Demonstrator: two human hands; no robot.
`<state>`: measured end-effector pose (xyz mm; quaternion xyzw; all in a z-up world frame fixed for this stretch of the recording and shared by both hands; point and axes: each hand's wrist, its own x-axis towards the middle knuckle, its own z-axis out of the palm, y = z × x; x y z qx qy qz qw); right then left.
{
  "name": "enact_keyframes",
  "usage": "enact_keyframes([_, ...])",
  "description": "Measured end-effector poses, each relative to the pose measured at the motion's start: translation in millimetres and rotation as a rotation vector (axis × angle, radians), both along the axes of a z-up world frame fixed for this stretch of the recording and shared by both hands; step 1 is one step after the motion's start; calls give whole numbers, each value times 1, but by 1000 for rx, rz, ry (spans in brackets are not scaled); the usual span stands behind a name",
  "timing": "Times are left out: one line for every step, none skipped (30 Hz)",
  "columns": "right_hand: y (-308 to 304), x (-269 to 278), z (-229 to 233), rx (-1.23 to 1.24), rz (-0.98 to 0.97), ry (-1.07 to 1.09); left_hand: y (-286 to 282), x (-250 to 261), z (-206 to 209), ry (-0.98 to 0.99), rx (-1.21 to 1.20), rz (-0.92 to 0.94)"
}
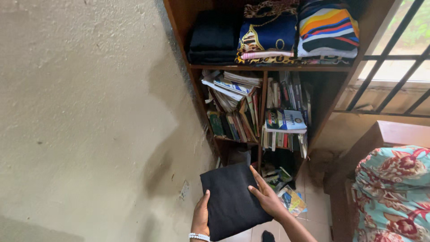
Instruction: The person picks up several garments from a bed, folds them by hand, and places them on a shelf.
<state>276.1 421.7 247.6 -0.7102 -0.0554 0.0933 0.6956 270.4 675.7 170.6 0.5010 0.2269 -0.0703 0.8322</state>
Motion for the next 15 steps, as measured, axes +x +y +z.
enact_keyframes([-2, 10, 2, 4, 0, -4, 0, 11, 3, -4, 4, 0])
enact_keyframes([-2, 20, 5, 12, 4, 7, 1, 23, 7, -19, 22, -9])
enact_keyframes([-3, 30, 9, 17, 7, 18, 0, 35, 10, -35, 38, -19])
enact_keyframes([-4, 40, 14, 19, 5, 14, -3, 47, 13, -40, 39, -21])
enact_keyframes([-8, 50, 21, -41, -9, 56, -7, 56, 17, -16, 14, -11])
enact_keyframes([-12, 58, 28, -101, -23, 99, -11, 64, 21, 8, -11, -2])
enact_keyframes([-15, 66, 34, -100, -20, 95, -15, 73, 26, 4, -9, 1])
enact_keyframes([-18, 73, 38, -92, -24, 85, -19, 81, 31, -14, 21, 0])
enact_keyframes([-21, 82, 41, -87, -29, 72, -22, 89, 35, -34, 49, -1])
enact_keyframes([-24, 90, 41, -89, -27, 66, -25, 98, 39, -40, 47, 2])
enact_keyframes([-28, 97, 39, -61, -24, 29, -29, 105, 44, 11, 104, -12])
enact_keyframes([-33, 104, 36, -34, -21, -7, -33, 111, 48, 62, 160, -25])
enact_keyframes([-37, 111, 32, -34, -16, -9, -36, 116, 52, 60, 159, -20])
enact_keyframes([-41, 119, 27, -2, -14, -60, -39, 121, 55, -5, 107, -34])
enact_keyframes([-45, 126, 22, 33, -13, -110, -42, 125, 58, -69, 57, -49])
